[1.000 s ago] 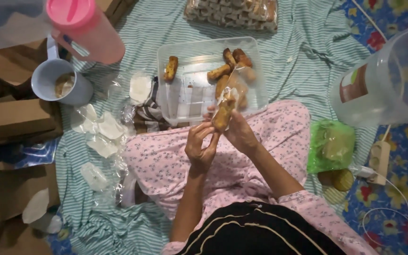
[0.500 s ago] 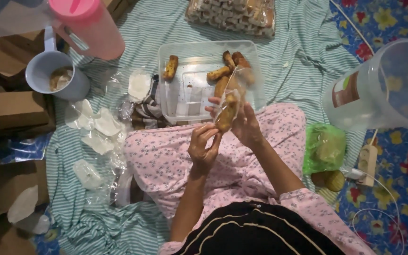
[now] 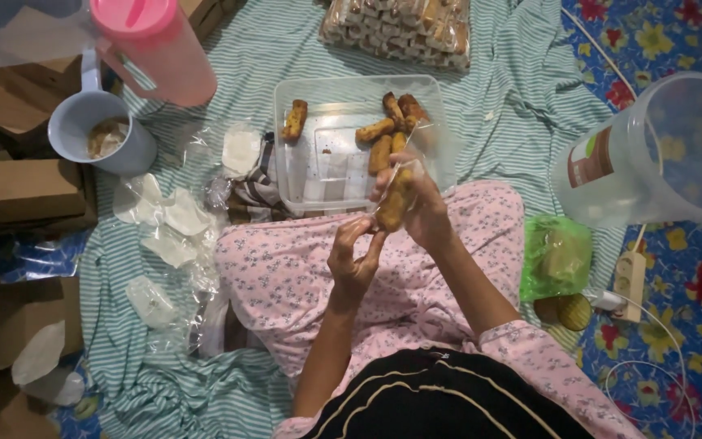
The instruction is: A person is manually wrapping individual fried snacks into plastic sleeves while sitting on the floor.
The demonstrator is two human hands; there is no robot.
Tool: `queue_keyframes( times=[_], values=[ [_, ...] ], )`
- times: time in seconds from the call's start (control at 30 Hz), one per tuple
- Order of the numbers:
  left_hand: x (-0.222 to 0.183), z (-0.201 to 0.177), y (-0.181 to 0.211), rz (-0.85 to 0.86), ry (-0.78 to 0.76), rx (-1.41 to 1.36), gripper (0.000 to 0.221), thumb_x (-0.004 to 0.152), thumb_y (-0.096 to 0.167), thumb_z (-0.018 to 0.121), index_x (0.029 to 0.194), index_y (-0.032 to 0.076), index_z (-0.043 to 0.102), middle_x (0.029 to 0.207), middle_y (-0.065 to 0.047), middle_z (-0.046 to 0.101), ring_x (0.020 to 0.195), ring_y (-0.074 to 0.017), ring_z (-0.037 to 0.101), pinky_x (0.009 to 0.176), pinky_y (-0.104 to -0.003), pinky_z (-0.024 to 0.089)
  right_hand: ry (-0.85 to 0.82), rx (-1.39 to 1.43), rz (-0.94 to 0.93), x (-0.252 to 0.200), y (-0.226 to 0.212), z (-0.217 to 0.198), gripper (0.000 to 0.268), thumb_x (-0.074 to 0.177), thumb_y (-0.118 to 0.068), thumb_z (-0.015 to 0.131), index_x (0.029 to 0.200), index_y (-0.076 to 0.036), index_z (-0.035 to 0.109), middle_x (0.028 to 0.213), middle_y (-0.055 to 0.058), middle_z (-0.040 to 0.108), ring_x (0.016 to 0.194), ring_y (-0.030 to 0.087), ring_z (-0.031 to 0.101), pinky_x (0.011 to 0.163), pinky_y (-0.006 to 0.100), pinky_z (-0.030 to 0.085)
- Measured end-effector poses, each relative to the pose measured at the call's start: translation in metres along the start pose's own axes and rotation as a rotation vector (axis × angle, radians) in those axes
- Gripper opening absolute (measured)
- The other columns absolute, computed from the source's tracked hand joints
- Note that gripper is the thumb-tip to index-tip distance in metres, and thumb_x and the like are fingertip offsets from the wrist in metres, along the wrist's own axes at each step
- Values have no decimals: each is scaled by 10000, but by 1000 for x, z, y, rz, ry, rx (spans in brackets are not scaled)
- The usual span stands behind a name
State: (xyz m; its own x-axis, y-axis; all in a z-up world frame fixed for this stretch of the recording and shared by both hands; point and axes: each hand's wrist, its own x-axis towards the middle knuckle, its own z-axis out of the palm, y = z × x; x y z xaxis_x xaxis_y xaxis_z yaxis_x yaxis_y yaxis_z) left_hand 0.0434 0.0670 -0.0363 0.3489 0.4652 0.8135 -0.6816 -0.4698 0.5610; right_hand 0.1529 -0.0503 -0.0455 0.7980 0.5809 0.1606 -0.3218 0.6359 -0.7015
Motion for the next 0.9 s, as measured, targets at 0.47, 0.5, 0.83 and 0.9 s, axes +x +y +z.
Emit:
queue_keyframes(
  times=[0.47, 0.5, 0.83, 0.9],
  values=[
    [-7, -10, -28, 144, -21, 194, 388, 716, 67, 943, 1005, -23, 700, 877, -118, 685, 757, -259, 674, 689, -370, 625, 121, -94, -107, -9, 11, 35, 403, 991, -24, 576, 1361, 23, 425, 916, 155, 555, 819, 242, 618, 751, 376, 555],
    [-6, -12, -30, 173, -32, 239, 405, 716, 94, 950, 1014, -23, 703, 909, -131, 683, 788, -272, 673, 717, -382, 620, 107, -84, -96, -9, 12, 34, 392, 993, -28, 586, 1353, 6, 435, 914, 145, 567, 828, 242, 630, 774, 387, 568],
    [49, -1, -6, 558, -99, 460, 145, 827, -53, 811, 883, -18, 683, 989, -163, 666, 833, -323, 677, 673, -413, 585, 109, -20, -87, -23, 21, 48, 358, 989, -10, 596, 1326, 13, 474, 892, 153, 594, 823, 234, 654, 797, 376, 578],
    [49, 1, -10, 579, -113, 454, 156, 802, -74, 818, 862, -10, 688, 985, -158, 667, 828, -320, 680, 656, -406, 584, 106, -13, -101, -23, 20, 53, 363, 981, -2, 605, 1319, 17, 478, 891, 143, 591, 825, 240, 659, 796, 389, 580]
  ],
)
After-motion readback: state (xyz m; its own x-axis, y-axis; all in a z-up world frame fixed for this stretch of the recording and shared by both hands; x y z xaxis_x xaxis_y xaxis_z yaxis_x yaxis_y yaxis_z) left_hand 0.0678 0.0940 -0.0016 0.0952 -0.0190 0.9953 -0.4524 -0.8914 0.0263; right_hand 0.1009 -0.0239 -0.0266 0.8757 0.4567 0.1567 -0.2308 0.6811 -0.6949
